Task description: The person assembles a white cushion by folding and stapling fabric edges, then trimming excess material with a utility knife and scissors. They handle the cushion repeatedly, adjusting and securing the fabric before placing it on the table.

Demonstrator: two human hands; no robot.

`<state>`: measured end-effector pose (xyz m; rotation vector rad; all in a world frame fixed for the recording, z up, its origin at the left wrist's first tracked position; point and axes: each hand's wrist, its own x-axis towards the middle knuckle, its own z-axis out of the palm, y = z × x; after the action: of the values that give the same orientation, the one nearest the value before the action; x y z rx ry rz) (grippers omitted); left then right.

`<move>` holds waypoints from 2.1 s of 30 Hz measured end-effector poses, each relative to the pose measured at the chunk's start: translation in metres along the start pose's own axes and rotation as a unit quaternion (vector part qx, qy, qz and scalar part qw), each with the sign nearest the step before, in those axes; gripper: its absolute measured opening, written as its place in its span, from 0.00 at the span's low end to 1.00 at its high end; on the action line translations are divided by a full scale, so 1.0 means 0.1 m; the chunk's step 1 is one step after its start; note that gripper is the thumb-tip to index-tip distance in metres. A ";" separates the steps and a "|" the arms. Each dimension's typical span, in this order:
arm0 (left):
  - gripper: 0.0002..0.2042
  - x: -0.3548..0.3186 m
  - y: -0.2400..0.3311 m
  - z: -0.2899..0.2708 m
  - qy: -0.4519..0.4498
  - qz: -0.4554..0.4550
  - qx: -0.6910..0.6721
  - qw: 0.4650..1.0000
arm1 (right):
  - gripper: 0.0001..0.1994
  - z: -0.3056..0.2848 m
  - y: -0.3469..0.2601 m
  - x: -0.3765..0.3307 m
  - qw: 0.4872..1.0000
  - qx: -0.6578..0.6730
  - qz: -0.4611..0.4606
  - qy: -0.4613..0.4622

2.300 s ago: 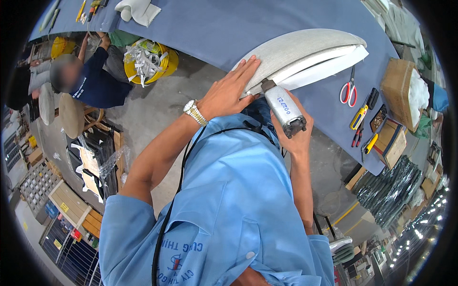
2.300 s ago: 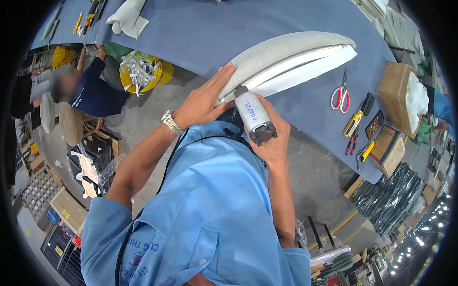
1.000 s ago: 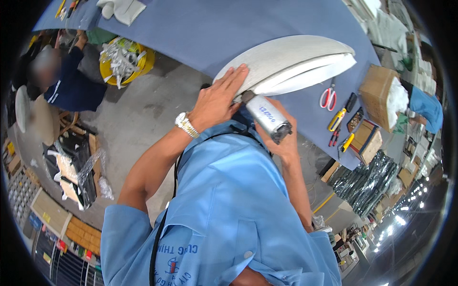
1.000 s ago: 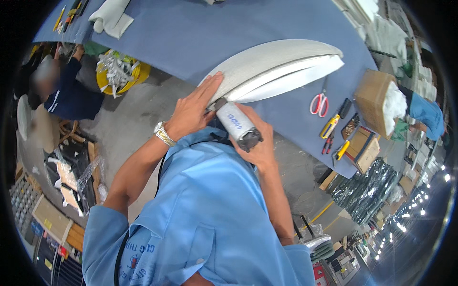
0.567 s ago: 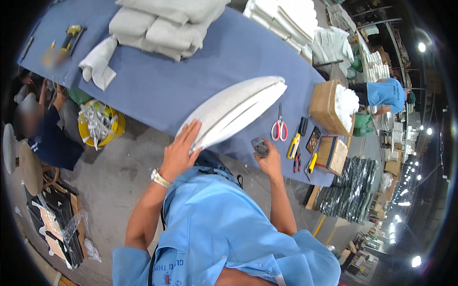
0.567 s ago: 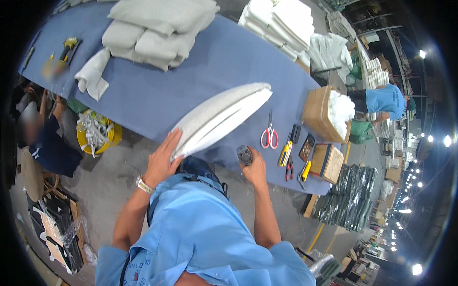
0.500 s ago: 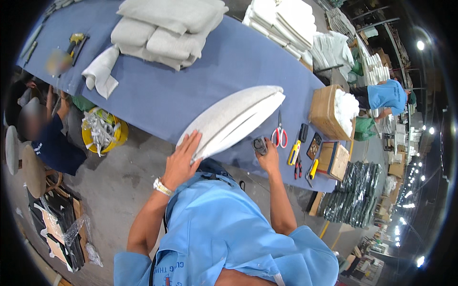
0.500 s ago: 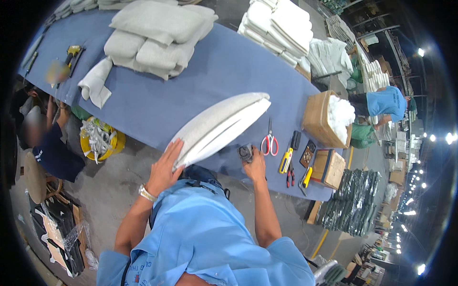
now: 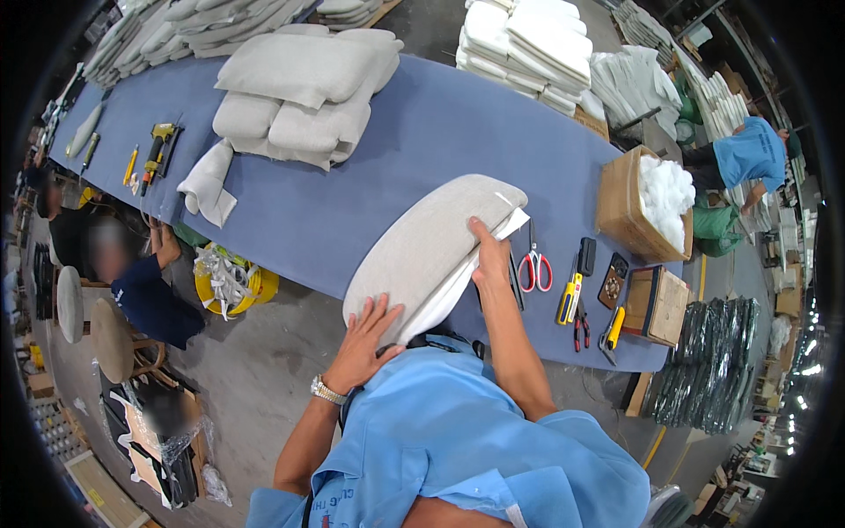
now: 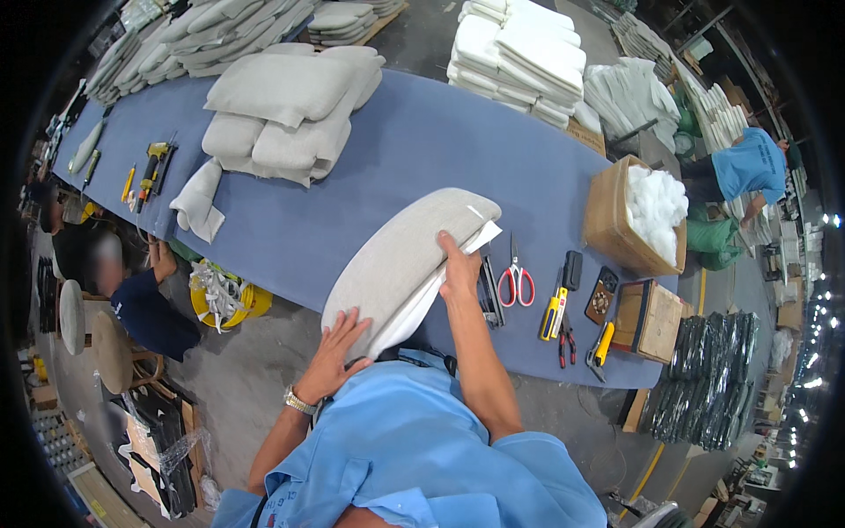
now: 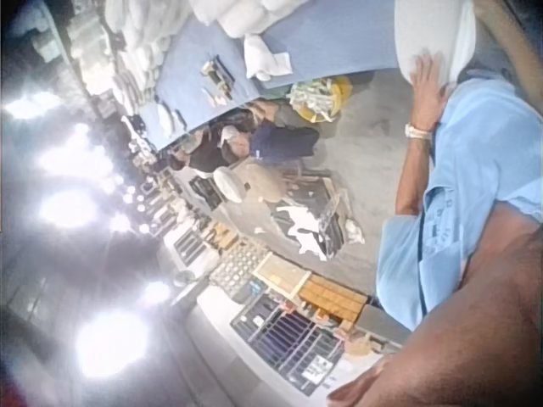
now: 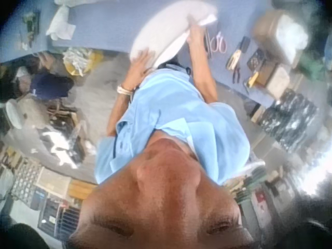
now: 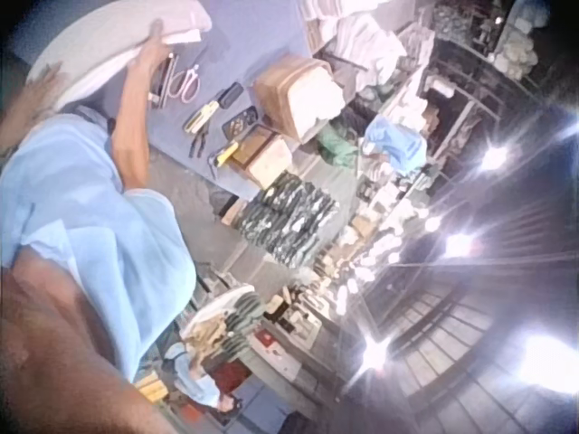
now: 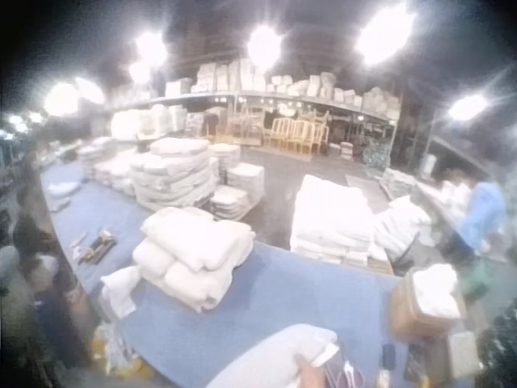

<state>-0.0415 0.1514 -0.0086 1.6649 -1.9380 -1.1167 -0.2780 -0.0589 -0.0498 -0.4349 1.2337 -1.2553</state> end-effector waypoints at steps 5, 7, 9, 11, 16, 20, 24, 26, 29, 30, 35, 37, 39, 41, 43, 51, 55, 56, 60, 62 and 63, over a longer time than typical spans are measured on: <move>0.43 0.37 0.29 -0.40 0.115 0.085 -0.063 0.988 | 0.33 0.74 -0.69 -0.39 0.968 -0.071 -0.120 -0.209; 0.44 0.52 0.39 -0.73 0.244 0.135 -0.025 0.960 | 0.33 1.12 -1.05 -0.48 0.907 -0.195 -0.265 -0.263; 0.46 0.60 0.56 -1.17 0.407 0.156 0.055 0.898 | 0.33 1.48 -1.58 -0.65 0.786 -0.382 -0.358 -0.330; 0.48 0.58 0.81 -1.55 0.497 0.158 0.118 0.845 | 0.31 1.72 -1.89 -0.73 0.651 -0.525 -0.361 -0.413; 0.50 0.49 0.50 -1.67 0.350 0.020 0.184 0.918 | 0.23 2.19 -1.48 -0.54 0.356 -0.681 -0.291 -0.569; 0.40 0.80 -0.21 -0.57 0.189 -0.098 0.063 0.975 | 0.20 1.61 -0.17 0.08 0.397 -0.692 -0.282 -0.532; 0.31 0.76 -0.20 -0.49 0.178 -0.167 0.071 0.967 | 0.18 1.13 -0.31 -0.27 0.651 -0.430 -0.446 -0.439; 0.29 0.80 0.16 -0.49 0.150 -0.160 0.057 0.974 | 0.19 0.73 -0.53 -0.19 0.768 -0.324 -0.455 -0.312; 0.30 0.75 0.41 -0.31 0.105 -0.116 0.043 0.987 | 0.18 -0.23 -0.72 -0.10 0.888 -0.377 -0.253 -0.070; 0.29 0.73 0.36 -0.25 0.074 -0.113 0.067 0.989 | 0.16 -0.58 -0.76 -0.09 0.901 -0.400 -0.166 0.012; 0.28 0.79 0.23 -0.31 -0.023 -0.105 0.167 0.980 | 0.12 -2.03 -0.34 0.11 0.827 -0.486 -0.159 0.233; 0.29 0.86 0.33 -0.39 -0.052 -0.073 0.149 0.985 | 0.11 -2.30 -0.28 0.09 0.820 -0.486 -0.130 0.272; 0.28 0.90 0.31 -0.47 -0.099 -0.039 0.160 0.981 | 0.11 -2.49 -0.24 0.02 0.820 -0.463 -0.135 0.309; 0.28 0.93 0.17 -0.62 -0.156 -0.042 0.140 0.977 | 0.10 -2.59 -0.31 -0.07 0.816 -0.445 -0.123 0.347; 0.28 1.05 0.00 -0.78 -0.232 -0.076 0.084 0.966 | 0.10 -2.84 -0.36 -0.14 0.789 -0.459 -0.110 0.393; 0.20 1.96 0.44 -0.61 0.064 -0.086 -0.123 0.987 | 0.18 -4.47 -0.68 -0.10 0.575 -0.636 -0.132 0.497; 0.29 2.12 0.53 -0.25 0.189 -0.064 0.030 0.979 | 0.21 -4.91 -0.60 -0.04 0.559 -0.690 0.010 0.459; 0.30 2.12 0.59 -0.23 0.172 -0.083 0.016 0.981 | 0.22 -4.88 -0.63 -0.08 0.554 -0.702 0.041 0.446; 0.31 2.20 0.94 -0.34 0.141 -0.056 -0.011 0.988 | 0.20 -4.71 -0.74 -0.09 0.560 -0.689 0.057 0.457; 0.30 2.23 0.90 -0.27 0.152 -0.002 0.032 0.988 | 0.19 -4.42 -0.85 -0.18 0.563 -0.676 0.048 0.472; 0.24 2.26 0.94 -0.27 0.179 0.012 0.050 0.983 | 0.19 -4.36 -0.89 -0.22 0.564 -0.667 0.045 0.485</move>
<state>-0.1410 -0.0708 0.0275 1.7477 -1.7984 -0.6641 -0.6942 0.0841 -0.1217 -0.7268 3.0845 -0.0430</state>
